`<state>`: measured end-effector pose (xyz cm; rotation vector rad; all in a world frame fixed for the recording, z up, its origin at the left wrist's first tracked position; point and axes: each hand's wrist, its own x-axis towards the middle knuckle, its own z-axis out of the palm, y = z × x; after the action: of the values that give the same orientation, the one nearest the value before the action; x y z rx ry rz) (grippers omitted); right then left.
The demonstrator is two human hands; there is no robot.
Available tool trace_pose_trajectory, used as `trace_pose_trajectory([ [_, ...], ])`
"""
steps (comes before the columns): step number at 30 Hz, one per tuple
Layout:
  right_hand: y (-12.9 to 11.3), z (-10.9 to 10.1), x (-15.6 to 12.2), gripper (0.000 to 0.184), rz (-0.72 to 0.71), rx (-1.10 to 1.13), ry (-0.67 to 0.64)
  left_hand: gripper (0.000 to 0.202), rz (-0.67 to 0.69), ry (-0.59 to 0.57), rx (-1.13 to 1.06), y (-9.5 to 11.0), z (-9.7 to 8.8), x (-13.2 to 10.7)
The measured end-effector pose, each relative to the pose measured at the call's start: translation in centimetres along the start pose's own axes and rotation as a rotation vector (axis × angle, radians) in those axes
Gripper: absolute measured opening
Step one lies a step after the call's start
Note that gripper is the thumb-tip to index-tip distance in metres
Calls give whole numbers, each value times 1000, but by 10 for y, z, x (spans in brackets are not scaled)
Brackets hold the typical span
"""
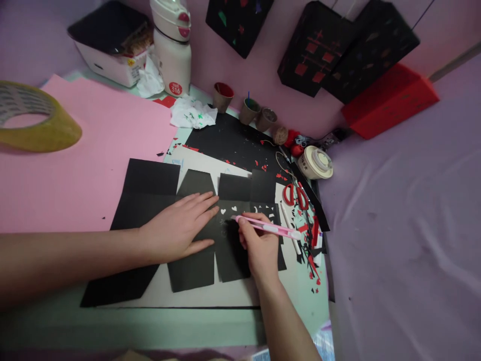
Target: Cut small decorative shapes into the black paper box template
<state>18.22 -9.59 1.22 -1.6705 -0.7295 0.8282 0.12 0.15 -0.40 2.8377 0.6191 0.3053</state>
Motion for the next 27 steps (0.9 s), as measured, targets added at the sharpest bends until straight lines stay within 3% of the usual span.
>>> trace_pose_trajectory([
  [6,11,15,-8,15,-270,-376,126,64,0,13,-5,0,1,-1],
  [11,17,16,-9,11,-400,-439,104,64,5,21,5,-1,2,0],
  [27,18,18,-9,13,-423,-488,60,63,12,20,-20,-2,2,0],
])
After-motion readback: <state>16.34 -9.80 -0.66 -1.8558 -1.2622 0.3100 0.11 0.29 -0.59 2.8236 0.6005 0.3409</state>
